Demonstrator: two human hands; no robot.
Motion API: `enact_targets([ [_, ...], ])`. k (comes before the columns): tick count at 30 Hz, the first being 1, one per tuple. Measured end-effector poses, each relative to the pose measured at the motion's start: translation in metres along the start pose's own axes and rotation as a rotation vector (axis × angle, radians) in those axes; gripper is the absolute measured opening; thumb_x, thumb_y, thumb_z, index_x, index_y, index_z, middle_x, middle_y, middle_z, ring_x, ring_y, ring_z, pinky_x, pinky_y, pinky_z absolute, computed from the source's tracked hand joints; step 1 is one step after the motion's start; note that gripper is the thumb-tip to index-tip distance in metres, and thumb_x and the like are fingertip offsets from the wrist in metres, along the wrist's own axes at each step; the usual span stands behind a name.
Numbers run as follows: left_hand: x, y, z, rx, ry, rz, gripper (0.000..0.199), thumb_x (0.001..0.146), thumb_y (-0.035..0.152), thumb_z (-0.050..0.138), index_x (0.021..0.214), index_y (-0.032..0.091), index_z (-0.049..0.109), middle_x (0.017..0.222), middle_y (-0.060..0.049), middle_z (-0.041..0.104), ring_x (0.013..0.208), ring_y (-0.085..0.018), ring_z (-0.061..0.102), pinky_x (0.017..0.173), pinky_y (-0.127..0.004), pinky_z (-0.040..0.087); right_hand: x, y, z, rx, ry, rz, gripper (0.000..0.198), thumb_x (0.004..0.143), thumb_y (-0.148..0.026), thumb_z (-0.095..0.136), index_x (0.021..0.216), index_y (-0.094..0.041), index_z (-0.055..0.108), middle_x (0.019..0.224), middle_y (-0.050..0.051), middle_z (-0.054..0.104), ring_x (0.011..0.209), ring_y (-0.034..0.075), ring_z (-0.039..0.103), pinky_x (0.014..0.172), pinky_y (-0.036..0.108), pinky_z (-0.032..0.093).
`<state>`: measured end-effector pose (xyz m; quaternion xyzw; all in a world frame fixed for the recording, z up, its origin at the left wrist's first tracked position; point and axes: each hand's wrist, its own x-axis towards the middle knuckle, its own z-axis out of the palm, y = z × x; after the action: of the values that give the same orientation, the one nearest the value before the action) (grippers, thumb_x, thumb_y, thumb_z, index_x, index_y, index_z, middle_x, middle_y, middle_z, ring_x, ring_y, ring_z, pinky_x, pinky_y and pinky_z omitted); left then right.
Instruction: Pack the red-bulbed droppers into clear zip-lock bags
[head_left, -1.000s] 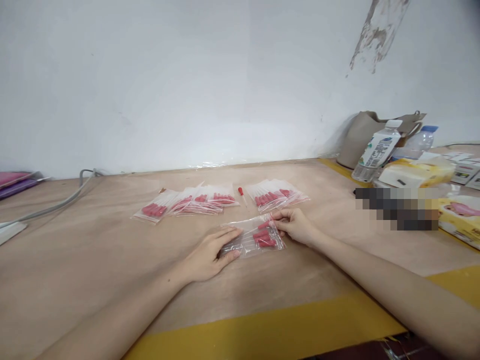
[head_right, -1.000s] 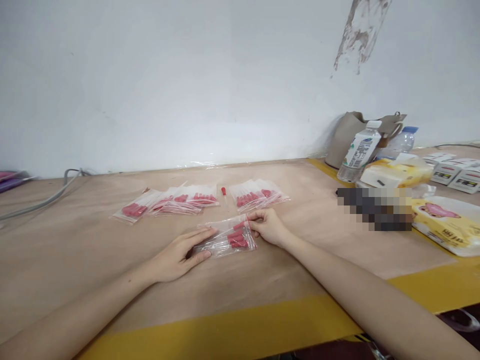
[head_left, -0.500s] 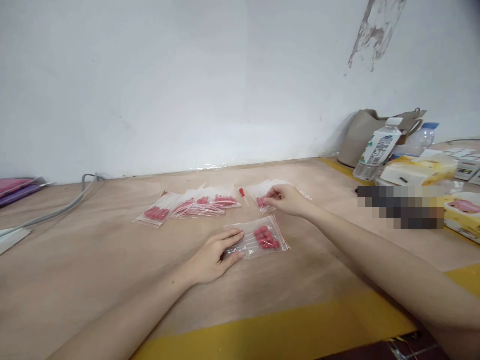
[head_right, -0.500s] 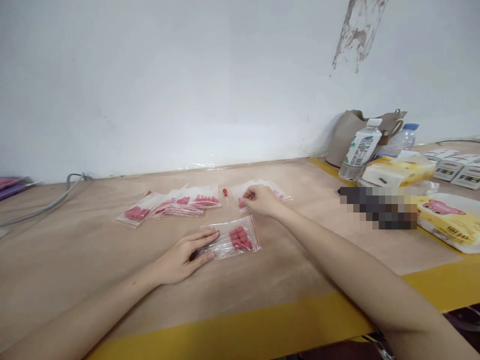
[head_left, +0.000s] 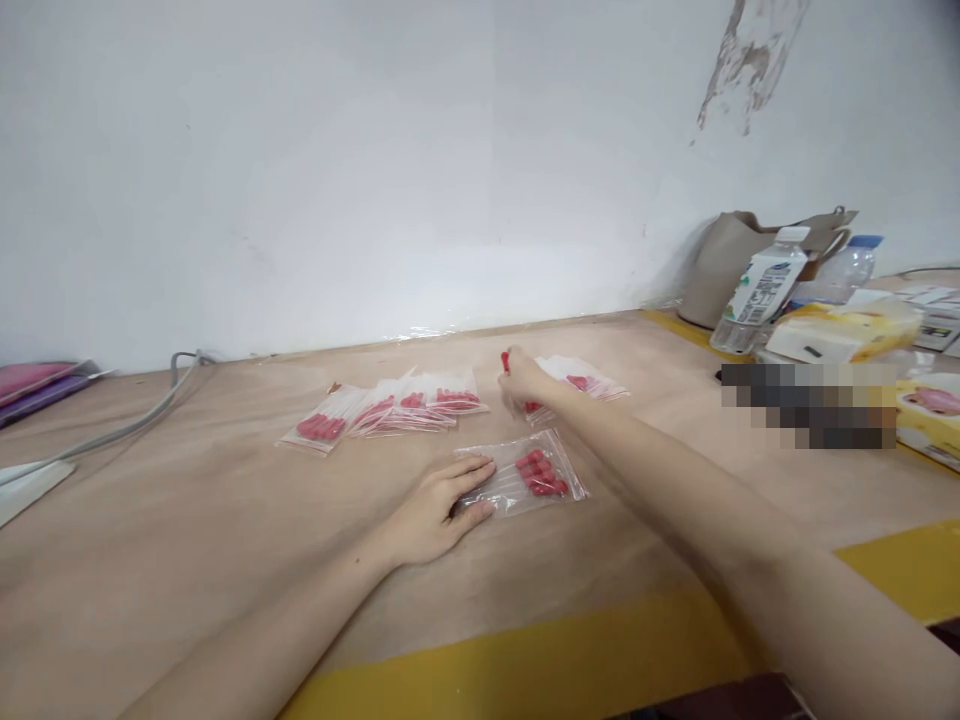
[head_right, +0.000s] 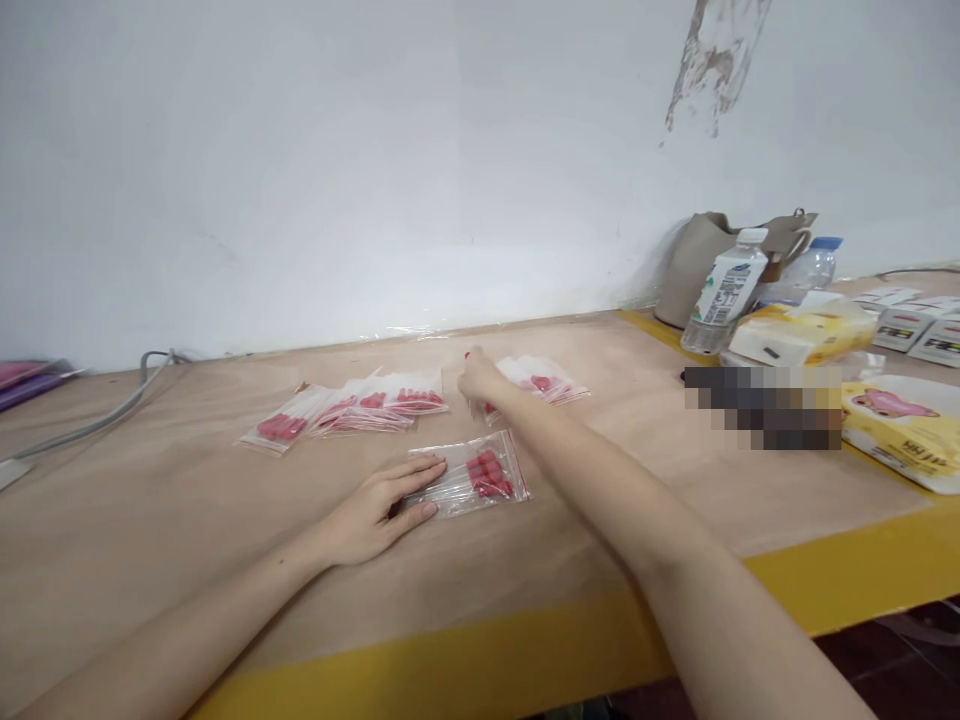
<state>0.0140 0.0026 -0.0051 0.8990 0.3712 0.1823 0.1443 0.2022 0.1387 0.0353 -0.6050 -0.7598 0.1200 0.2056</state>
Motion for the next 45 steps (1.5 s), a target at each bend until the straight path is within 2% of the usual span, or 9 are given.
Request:
enact_targets([
  [2, 0.0, 0.0, 0.0, -0.003, 0.0, -0.001, 0.044, 0.089, 0.038, 0.045, 0.13, 0.022, 0.045, 0.134, -0.007, 0.045, 0.123, -0.023, 0.042, 0.102, -0.041, 0.035, -0.014, 0.02, -0.014, 0.096, 0.104, 0.02, 0.054, 0.078, -0.014, 0.037, 0.13, -0.003, 0.024, 0.087, 0.013, 0.065, 0.073, 0.016, 0.061, 0.064, 0.025, 0.046],
  [3, 0.001, 0.0, 0.0, -0.005, 0.0, -0.001, 0.044, 0.089, 0.038, 0.045, 0.13, 0.022, 0.045, 0.134, -0.007, 0.044, 0.123, -0.023, 0.041, 0.102, -0.041, 0.035, -0.024, 0.031, -0.02, 0.273, 0.207, 0.035, 0.06, 0.076, -0.015, 0.039, 0.132, -0.005, 0.019, 0.081, 0.009, 0.064, 0.066, 0.015, 0.06, 0.061, 0.025, 0.046],
  [5, 0.001, 0.0, 0.0, -0.008, 0.001, -0.001, 0.045, 0.089, 0.039, 0.045, 0.13, 0.022, 0.044, 0.134, -0.007, 0.044, 0.123, -0.023, 0.041, 0.102, -0.041, 0.035, -0.046, 0.052, -0.028, 0.555, 0.342, 0.072, 0.066, 0.07, -0.015, 0.045, 0.132, -0.011, 0.02, 0.068, 0.0, 0.06, 0.054, 0.013, 0.055, 0.052, 0.023, 0.044],
  [8, 0.001, 0.0, 0.0, -0.005, -0.001, -0.012, 0.045, 0.089, 0.039, 0.045, 0.13, 0.022, 0.044, 0.134, -0.007, 0.044, 0.123, -0.023, 0.041, 0.102, -0.041, 0.034, -0.077, 0.074, -0.028, 0.817, 0.37, 0.196, 0.066, 0.064, -0.016, 0.05, 0.126, -0.017, 0.027, 0.055, -0.007, 0.052, 0.041, 0.01, 0.046, 0.038, 0.02, 0.037],
  [12, 0.0, 0.0, 0.001, -0.005, -0.003, -0.018, 0.045, 0.089, 0.039, 0.045, 0.13, 0.022, 0.044, 0.135, -0.007, 0.043, 0.123, -0.023, 0.041, 0.102, -0.04, 0.035, -0.099, 0.076, -0.014, 1.033, 0.378, 0.308, 0.055, 0.061, -0.017, 0.054, 0.111, -0.02, 0.031, 0.057, -0.007, 0.053, 0.042, 0.01, 0.049, 0.038, 0.02, 0.041],
  [23, 0.0, 0.0, 0.001, 0.015, -0.009, -0.017, 0.045, 0.089, 0.039, 0.044, 0.131, 0.022, 0.043, 0.135, -0.007, 0.043, 0.124, -0.022, 0.04, 0.103, -0.04, 0.034, -0.12, 0.059, 0.01, 1.111, 0.2, 0.19, 0.056, 0.062, -0.024, 0.059, 0.108, -0.023, 0.028, 0.056, -0.009, 0.054, 0.044, 0.01, 0.052, 0.039, 0.02, 0.043],
  [30, -0.001, 0.001, 0.001, 0.026, -0.008, -0.013, 0.045, 0.089, 0.039, 0.044, 0.131, 0.022, 0.043, 0.135, -0.007, 0.043, 0.124, -0.021, 0.04, 0.103, -0.039, 0.034, -0.129, 0.052, 0.003, 1.135, 0.152, 0.287, 0.051, 0.063, -0.019, 0.06, 0.101, -0.024, 0.028, 0.053, -0.009, 0.054, 0.044, 0.012, 0.055, 0.041, 0.023, 0.048],
  [40, -0.001, 0.0, 0.0, 0.037, 0.014, -0.008, 0.046, 0.09, 0.038, 0.044, 0.133, 0.025, 0.039, 0.135, -0.005, 0.044, 0.124, -0.021, 0.039, 0.103, -0.041, 0.033, -0.125, 0.059, 0.006, 1.306, 0.283, 0.31, 0.046, 0.065, -0.018, 0.065, 0.09, -0.025, 0.027, 0.06, -0.009, 0.055, 0.052, 0.012, 0.061, 0.052, 0.025, 0.055],
  [45, -0.002, 0.002, -0.001, 0.081, -0.021, 0.017, 0.038, 0.092, 0.035, 0.04, 0.13, 0.034, 0.041, 0.137, -0.002, 0.04, 0.125, -0.021, 0.038, 0.102, -0.042, 0.033, -0.127, 0.06, 0.003, 1.281, 0.255, 0.299, 0.046, 0.066, -0.018, 0.066, 0.09, -0.025, 0.026, 0.059, -0.009, 0.055, 0.05, 0.011, 0.061, 0.051, 0.025, 0.054],
])
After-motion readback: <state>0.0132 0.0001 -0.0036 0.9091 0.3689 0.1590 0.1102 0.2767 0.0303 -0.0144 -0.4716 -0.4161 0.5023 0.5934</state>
